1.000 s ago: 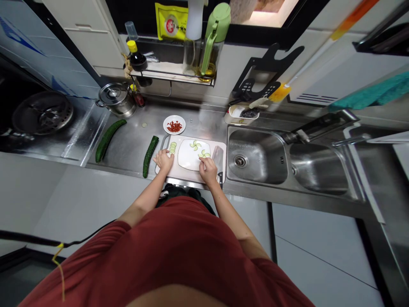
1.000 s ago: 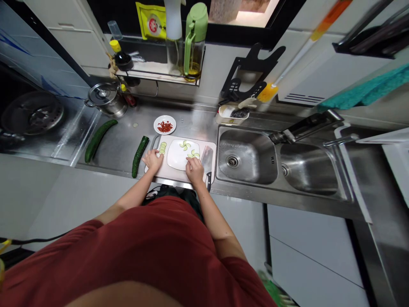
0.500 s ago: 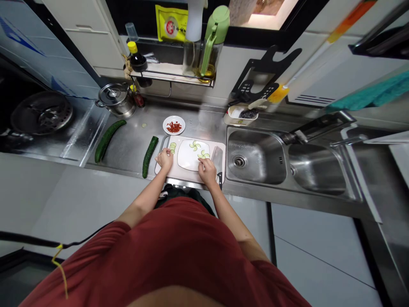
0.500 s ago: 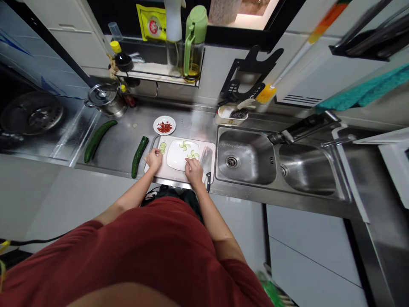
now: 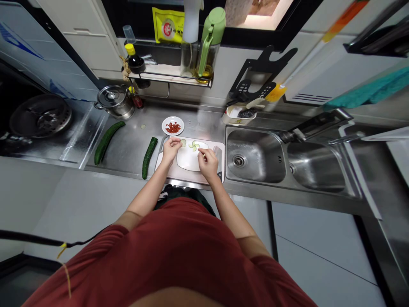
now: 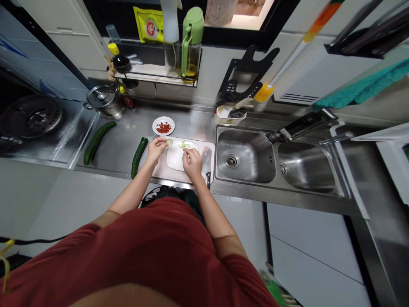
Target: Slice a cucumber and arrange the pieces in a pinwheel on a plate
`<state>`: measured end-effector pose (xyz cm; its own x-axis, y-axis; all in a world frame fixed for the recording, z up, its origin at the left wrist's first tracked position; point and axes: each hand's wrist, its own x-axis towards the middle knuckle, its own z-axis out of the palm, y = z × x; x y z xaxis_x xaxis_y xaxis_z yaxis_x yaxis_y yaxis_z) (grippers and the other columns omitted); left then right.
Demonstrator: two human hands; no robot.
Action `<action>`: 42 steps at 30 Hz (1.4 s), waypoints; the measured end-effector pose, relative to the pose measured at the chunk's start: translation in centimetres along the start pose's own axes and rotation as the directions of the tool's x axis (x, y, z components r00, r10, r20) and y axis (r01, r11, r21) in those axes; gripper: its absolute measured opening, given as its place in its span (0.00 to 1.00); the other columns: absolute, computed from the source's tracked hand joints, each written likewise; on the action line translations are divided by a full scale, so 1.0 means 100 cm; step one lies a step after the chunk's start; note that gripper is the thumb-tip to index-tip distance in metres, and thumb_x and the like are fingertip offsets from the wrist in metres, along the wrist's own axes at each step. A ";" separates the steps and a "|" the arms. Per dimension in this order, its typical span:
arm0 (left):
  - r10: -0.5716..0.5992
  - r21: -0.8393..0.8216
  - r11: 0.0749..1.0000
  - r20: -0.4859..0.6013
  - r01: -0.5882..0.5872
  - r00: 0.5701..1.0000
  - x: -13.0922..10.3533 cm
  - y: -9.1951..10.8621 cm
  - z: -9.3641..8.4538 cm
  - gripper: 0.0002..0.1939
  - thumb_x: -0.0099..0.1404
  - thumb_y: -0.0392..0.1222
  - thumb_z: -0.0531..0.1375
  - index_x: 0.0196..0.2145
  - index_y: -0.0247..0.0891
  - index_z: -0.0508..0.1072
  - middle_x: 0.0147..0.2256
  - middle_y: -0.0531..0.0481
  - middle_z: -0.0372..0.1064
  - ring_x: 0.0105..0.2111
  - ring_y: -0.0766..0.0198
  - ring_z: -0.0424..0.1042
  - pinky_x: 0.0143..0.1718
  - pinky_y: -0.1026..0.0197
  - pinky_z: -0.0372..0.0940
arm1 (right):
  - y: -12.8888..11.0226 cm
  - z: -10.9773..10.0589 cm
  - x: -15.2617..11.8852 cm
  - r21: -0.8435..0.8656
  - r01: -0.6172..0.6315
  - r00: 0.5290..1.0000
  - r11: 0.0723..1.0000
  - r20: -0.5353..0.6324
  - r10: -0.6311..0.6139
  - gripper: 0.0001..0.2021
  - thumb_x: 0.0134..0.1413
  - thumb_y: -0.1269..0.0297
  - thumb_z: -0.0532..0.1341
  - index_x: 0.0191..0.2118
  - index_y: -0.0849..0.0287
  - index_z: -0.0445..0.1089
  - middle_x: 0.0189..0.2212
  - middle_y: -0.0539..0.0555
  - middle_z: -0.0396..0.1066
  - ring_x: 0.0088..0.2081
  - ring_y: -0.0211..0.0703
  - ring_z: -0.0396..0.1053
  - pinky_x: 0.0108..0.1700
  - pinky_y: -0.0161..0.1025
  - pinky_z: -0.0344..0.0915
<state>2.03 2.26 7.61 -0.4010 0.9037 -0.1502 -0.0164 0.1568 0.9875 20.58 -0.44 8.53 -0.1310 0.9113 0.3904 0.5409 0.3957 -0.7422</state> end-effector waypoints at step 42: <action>-0.379 -0.150 0.784 0.653 0.602 0.656 -0.020 0.065 0.013 0.20 0.54 0.52 0.65 0.41 0.39 0.69 0.25 0.54 0.68 0.19 0.74 0.63 0.17 0.73 0.51 | -0.028 -0.030 0.052 0.216 0.086 0.985 0.973 0.129 -0.115 0.09 0.62 0.57 0.57 0.34 0.56 0.67 0.32 0.51 0.69 0.38 0.43 0.64 0.43 0.41 0.61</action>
<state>3.88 2.00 14.25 0.3409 0.7937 -0.5038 -0.3917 0.6071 0.6914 20.87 2.84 14.32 -0.2987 0.8665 0.3999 0.3354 0.4876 -0.8060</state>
